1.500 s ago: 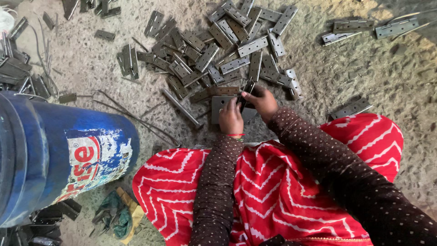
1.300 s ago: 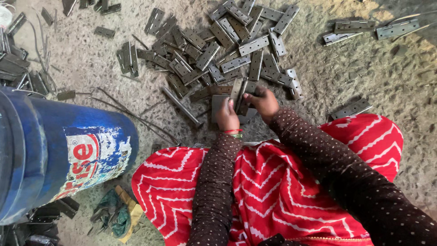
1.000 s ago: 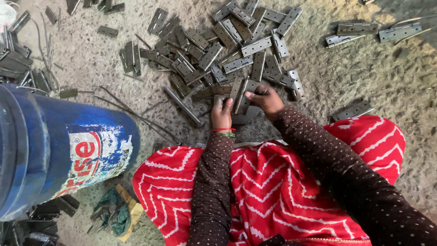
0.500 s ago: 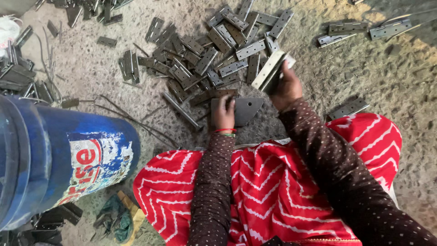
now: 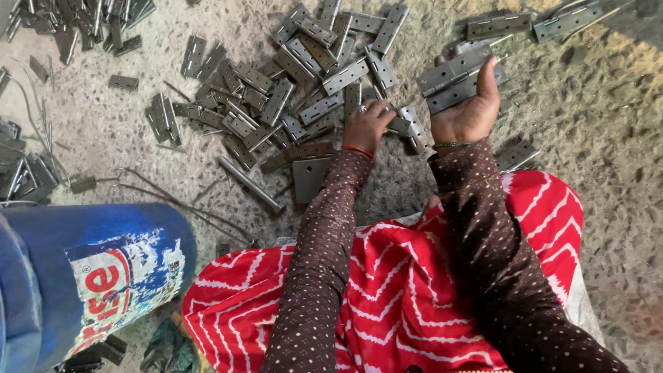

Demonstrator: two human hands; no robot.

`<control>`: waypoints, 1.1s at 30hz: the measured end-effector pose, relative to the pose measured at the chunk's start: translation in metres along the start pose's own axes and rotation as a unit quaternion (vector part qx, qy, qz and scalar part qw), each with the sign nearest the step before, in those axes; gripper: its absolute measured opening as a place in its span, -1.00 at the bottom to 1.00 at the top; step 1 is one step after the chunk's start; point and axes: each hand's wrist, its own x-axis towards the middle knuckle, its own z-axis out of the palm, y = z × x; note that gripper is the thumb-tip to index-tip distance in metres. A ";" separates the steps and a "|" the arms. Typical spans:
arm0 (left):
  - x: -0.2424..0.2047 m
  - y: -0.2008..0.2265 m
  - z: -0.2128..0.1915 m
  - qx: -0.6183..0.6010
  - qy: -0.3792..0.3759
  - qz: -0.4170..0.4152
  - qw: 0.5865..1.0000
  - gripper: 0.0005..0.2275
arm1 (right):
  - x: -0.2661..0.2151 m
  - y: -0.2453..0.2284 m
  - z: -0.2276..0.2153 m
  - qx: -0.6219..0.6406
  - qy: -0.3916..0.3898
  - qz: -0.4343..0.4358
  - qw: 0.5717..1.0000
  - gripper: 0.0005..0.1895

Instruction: The person sits on the floor and assembles metal hinges by inserting pins into hinge leaves. They pick up hinge parts, align them, and tap the pins into place using a metal rod, then place the assembled hinges into a blue bucket.

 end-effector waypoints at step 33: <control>-0.124 0.055 -0.103 0.064 0.015 -0.256 0.964 -0.26 | -0.084 0.095 0.002 -0.359 -0.051 0.323 0.874 -0.59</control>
